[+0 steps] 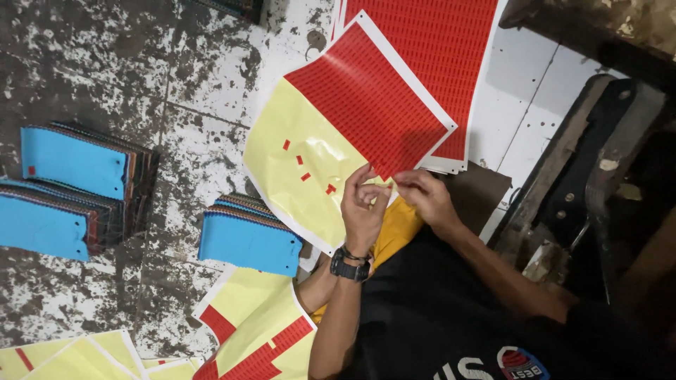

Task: The person peels small red stickers from a large yellow backing sheet and applies them individually to the edges of fabric swatches in a bound book.

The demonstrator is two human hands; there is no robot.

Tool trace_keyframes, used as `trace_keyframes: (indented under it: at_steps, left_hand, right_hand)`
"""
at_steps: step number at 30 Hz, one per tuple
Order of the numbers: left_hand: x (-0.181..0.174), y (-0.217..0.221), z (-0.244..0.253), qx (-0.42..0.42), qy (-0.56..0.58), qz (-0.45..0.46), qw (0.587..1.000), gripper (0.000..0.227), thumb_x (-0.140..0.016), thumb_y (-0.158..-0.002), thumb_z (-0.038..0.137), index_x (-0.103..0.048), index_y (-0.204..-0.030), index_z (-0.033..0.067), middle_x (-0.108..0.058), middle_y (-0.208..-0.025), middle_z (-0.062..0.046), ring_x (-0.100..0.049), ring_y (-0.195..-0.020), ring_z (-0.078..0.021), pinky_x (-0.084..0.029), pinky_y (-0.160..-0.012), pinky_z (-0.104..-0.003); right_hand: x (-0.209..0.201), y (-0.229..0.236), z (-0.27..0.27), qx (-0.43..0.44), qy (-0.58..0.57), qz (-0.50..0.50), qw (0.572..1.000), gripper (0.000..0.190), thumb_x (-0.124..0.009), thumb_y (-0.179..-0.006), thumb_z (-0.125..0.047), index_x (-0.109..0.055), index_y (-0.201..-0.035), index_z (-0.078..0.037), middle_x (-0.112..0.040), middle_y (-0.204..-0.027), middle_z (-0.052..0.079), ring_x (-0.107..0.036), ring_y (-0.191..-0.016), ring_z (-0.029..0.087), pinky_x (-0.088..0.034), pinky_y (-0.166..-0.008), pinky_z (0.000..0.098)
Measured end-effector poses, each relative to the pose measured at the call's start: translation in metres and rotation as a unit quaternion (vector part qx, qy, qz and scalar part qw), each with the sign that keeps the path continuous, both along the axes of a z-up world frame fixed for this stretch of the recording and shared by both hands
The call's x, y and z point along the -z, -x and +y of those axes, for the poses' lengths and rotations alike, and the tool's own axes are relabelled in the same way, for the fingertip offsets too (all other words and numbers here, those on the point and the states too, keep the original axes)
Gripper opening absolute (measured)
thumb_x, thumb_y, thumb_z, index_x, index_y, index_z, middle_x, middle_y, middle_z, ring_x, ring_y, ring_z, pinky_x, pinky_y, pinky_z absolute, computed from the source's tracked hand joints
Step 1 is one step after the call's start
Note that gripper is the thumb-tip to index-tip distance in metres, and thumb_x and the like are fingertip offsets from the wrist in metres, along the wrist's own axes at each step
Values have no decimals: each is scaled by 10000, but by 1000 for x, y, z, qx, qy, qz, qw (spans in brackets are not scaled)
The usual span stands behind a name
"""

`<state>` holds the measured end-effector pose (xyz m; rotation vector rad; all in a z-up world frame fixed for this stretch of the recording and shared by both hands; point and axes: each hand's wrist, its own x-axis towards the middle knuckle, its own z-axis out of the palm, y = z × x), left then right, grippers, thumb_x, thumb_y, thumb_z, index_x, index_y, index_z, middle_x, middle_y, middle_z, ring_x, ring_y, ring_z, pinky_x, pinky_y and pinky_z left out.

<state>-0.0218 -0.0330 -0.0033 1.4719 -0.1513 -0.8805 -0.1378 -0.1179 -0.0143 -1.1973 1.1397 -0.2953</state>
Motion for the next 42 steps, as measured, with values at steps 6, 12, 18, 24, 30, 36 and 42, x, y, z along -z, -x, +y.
trace_keyframes:
  at_steps: [6,12,18,24,30,36,42]
  left_hand:
    - [-3,-5,2,-62,-14,-64,996,597,-764,-848,-52,-537,-1396,17,-611,-1193,-138,-691,-848,-125,-602,-829,-274]
    - [10,-4,4,-72,-9,-62,995,527,-753,-838,-80,-577,-1331,-19,-608,-1183,-140,-694,-856,-138,-619,-857,-300]
    - [7,-6,4,-78,-6,-55,995,488,-762,-840,-77,-596,-1295,-23,-622,-1146,-139,-711,-837,-161,-637,-828,-303]
    - [2,-7,0,-74,4,-71,995,415,-762,-824,-94,-642,-1214,-22,-623,-1136,-136,-712,-831,-175,-649,-828,-338]
    - [-8,-10,-2,-86,11,-74,994,475,-791,-800,-59,-609,-1234,2,-552,-1259,-123,-657,-968,-169,-628,-912,-363]
    - [13,-8,-10,-80,65,-11,995,533,-798,-793,-90,-575,-1274,-25,-484,-1330,-140,-633,-983,-193,-647,-817,-307]
    - [1,-21,-5,-94,33,-56,993,483,-783,-806,-89,-598,-1245,-7,-489,-1314,-136,-630,-956,-174,-643,-776,-261]
  right_hand:
    - [6,-27,-9,-102,212,130,963,386,-904,-782,-217,-762,-1074,-9,-685,-893,178,-716,-774,318,-590,-659,394]
    - [13,-31,-15,-83,61,204,973,409,-935,-727,-329,-784,-1024,-93,-749,-847,64,-729,-800,200,-591,-746,330]
    - [18,-25,-18,-118,105,193,968,385,-903,-784,-313,-782,-1082,-102,-720,-783,99,-720,-746,228,-582,-674,335]
    - [17,-26,-12,-63,129,208,968,224,-900,-772,-266,-809,-945,-157,-725,-728,48,-703,-672,163,-574,-608,273]
    - [10,-22,-2,-13,174,73,982,162,-905,-797,-155,-794,-915,-149,-763,-931,57,-709,-793,194,-593,-676,297]
    - [-3,-14,-19,-41,-59,-83,994,349,-738,-682,-53,-759,-1024,10,-657,-1224,166,-608,-1097,249,-481,-946,359]
    - [15,-31,-17,-26,2,91,996,270,-809,-847,-166,-759,-1105,-102,-749,-940,91,-685,-867,156,-549,-753,297]
